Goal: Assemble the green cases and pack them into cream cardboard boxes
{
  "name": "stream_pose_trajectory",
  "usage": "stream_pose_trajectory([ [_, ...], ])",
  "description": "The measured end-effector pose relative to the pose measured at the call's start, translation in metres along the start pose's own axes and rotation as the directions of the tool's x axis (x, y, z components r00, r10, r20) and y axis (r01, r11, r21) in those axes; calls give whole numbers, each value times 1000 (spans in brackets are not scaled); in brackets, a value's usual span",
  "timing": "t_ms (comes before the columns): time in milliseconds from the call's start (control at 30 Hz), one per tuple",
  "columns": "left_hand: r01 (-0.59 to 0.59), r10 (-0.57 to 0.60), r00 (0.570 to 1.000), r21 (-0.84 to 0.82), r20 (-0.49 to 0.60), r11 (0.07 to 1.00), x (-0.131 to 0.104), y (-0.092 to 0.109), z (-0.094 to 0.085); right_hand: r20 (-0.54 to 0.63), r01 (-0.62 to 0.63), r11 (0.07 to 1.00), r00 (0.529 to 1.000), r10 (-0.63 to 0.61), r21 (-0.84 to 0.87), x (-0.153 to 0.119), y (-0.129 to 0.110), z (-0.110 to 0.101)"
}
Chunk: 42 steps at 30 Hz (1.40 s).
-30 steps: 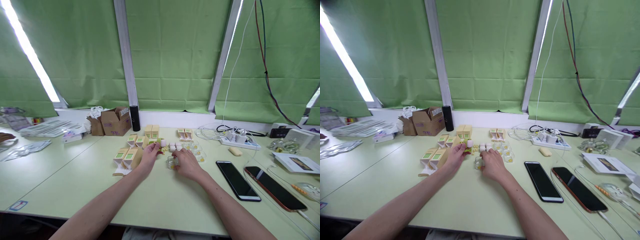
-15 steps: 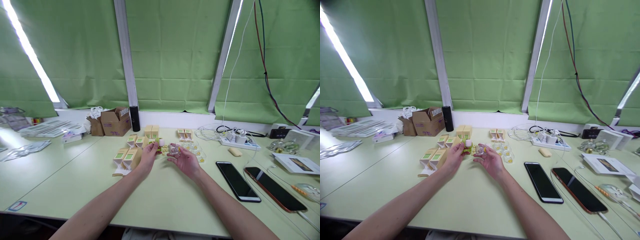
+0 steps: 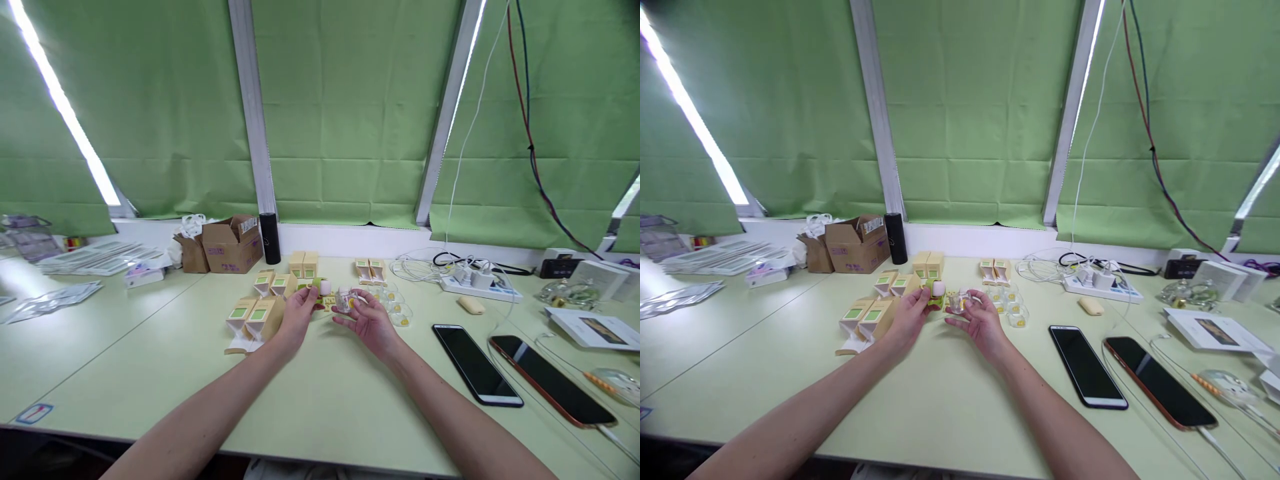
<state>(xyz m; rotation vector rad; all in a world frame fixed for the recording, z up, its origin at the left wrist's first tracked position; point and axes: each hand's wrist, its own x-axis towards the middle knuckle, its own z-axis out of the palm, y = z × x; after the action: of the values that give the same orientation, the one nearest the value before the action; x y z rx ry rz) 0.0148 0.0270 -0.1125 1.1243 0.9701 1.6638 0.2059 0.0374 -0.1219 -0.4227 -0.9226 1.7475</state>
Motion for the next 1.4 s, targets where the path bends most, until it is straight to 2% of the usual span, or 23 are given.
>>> stream_pose_trajectory([
  [200,-11,11,1000,9,-5,1000,0,0,-1,-91,146,955,981,-174,-257,2,5,-3],
  [367,-18,18,1000,26,12,999,-1,1,0,-65,202,858,963,-262,-473,5,8,-5],
  [500,-21,20,1000,45,12,999,-1,1,0,-46,228,822,955,-294,-522,5,10,-4],
  [767,-28,29,1000,59,-4,998,-1,2,0,-59,202,832,961,-270,-517,0,10,7],
  [1000,-21,21,1000,117,-5,993,-3,5,2,-160,75,881,973,-168,-468,-2,-2,10],
  [1200,-24,21,1000,169,18,985,-7,8,3,-160,57,961,982,-103,-272,-1,-1,8],
  [1400,-34,31,999,225,16,974,-6,7,1,-62,13,997,998,-17,-74,0,-2,2],
])
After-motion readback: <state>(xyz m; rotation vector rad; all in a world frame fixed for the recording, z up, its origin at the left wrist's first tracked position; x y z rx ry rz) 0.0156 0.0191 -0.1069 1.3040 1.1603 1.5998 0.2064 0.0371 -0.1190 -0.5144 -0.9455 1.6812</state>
